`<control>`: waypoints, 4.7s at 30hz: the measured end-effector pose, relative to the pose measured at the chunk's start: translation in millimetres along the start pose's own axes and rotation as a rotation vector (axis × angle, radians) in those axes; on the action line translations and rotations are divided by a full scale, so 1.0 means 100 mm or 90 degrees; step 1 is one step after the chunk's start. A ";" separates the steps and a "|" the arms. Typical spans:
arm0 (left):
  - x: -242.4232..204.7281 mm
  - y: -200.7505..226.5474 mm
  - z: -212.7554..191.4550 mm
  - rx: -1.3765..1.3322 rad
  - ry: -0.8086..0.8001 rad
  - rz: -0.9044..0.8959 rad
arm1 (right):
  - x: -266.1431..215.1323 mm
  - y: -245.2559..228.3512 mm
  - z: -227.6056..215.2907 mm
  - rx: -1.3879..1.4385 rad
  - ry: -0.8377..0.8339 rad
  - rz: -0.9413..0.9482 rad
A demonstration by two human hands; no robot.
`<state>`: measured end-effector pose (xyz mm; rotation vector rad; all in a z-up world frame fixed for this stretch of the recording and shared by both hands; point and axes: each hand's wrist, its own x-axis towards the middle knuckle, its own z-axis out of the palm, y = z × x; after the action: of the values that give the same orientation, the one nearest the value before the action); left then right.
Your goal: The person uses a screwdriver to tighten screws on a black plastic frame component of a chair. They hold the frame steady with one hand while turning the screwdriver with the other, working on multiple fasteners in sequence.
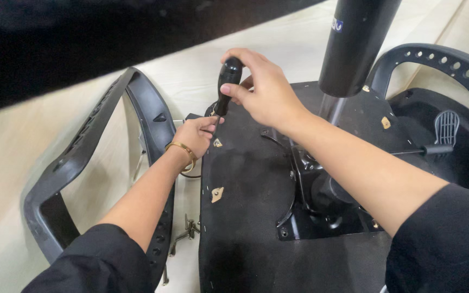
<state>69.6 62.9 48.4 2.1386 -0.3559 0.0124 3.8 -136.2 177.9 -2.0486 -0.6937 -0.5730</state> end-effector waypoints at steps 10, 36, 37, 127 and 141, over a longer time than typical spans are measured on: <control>-0.10 0.15 0.08 0.073 0.028 -0.033 | 0.06 0.23 0.06 -0.091 0.003 -0.056; 0.12 0.18 -0.05 -0.074 0.075 0.028 | 0.18 0.31 0.05 -0.074 -0.104 -0.066; 0.13 0.17 -0.05 -0.084 0.069 0.029 | 0.17 0.32 0.06 -0.071 -0.104 -0.070; -0.98 -0.30 0.69 -0.038 -0.075 -0.424 | 0.26 0.04 0.31 -0.286 -0.165 0.072; -0.88 -0.32 0.56 -0.081 -0.134 -0.432 | 0.34 -0.03 0.39 -0.292 -0.257 0.007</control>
<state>-13.3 55.5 -21.6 2.0385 0.2564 -0.6085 31.9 -93.2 180.9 -2.6366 -0.8390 -0.3295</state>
